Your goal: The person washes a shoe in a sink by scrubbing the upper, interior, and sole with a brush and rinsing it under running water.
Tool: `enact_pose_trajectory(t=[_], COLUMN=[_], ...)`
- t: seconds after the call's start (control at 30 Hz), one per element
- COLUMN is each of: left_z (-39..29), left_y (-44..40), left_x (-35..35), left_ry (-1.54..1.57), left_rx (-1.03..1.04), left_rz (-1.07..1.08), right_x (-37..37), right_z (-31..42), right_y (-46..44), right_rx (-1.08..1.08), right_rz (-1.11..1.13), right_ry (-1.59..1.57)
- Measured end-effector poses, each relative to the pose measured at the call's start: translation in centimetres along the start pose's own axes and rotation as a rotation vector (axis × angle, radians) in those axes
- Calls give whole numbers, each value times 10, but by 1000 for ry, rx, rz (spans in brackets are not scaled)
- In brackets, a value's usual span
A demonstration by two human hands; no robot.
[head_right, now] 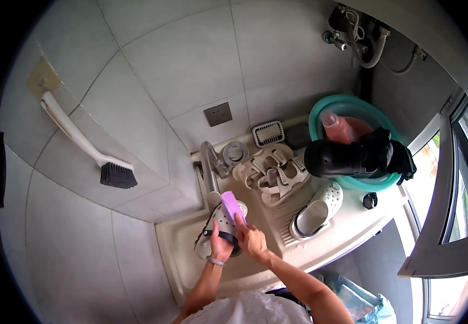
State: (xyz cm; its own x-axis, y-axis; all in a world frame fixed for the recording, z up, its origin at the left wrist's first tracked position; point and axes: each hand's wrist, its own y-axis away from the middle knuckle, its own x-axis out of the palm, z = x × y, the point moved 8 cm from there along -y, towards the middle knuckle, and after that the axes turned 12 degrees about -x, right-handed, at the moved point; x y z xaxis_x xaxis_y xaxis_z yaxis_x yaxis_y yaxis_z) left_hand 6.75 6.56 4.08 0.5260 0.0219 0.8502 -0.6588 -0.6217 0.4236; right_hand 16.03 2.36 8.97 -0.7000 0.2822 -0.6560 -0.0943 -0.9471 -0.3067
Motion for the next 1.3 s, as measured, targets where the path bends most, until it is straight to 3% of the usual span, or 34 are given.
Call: enact_pose_trajectory(t=[0.13,0.2,0.37,0.47,0.57,0.7,0.77,0.8,0.83,0.93,0.97,1.03,1.07,1.1,1.17,1.2,1.23,1.3], left_z=[-11,-12,-16,-17,-17,-17,-23,-23,-24,-19,-26,-23,-21,-25,-33,-37,-43,-45], left_y=[4,7,19,23,27,35,42,40,37,25,21,10,5,-17,-27,-18,-19,-33], left_x=[-7,-1,9,8,15,19,14,-3,-16,-77,-44,-5,13,7,33,58,72,83], left_ry=[93,68,136,245,356,369,-125,-124,-424,-1045,-1677,-1833,-1903,-1877,-1840,-1817,-1815,-2172], left_rx=[-22,1,19,-17,-53,-81,113,113,118,-168,353,585,714,540,643,925,922,763], left_rz=[32,2,85,100,205,268,303,304,261,-213,-114,-28,4,-73,-93,-36,-30,-198], right_x=[2,-3,-41,-48,-41,-31,-34,-35,-35,-31,-26,-23,-22,-17,-22,-28,-38,-55], right_z=[27,9,-15,-27,-29,-26,-24,-25,-29,-35,-31,-17,-15,-20,-21,-23,-19,-8], right_y=[22,2,-39,-43,-52,-49,-52,-54,-54,-52,-52,-54,-57,-54,-52,-53,-51,-41], right_rx=[-126,-39,32,254,81,369,430,429,446,482,418,368,242,257,245,215,236,126], right_rz=[-4,78,-160,-132,-215,-164,-238,-238,-229,-165,-174,-114,-172,-163,-146,-140,-80,-222], right_ry=[-51,131,-133,-302,-257,-806,-958,-958,-933,-883,-850,-744,-624,-578,-451,-370,-204,-149])
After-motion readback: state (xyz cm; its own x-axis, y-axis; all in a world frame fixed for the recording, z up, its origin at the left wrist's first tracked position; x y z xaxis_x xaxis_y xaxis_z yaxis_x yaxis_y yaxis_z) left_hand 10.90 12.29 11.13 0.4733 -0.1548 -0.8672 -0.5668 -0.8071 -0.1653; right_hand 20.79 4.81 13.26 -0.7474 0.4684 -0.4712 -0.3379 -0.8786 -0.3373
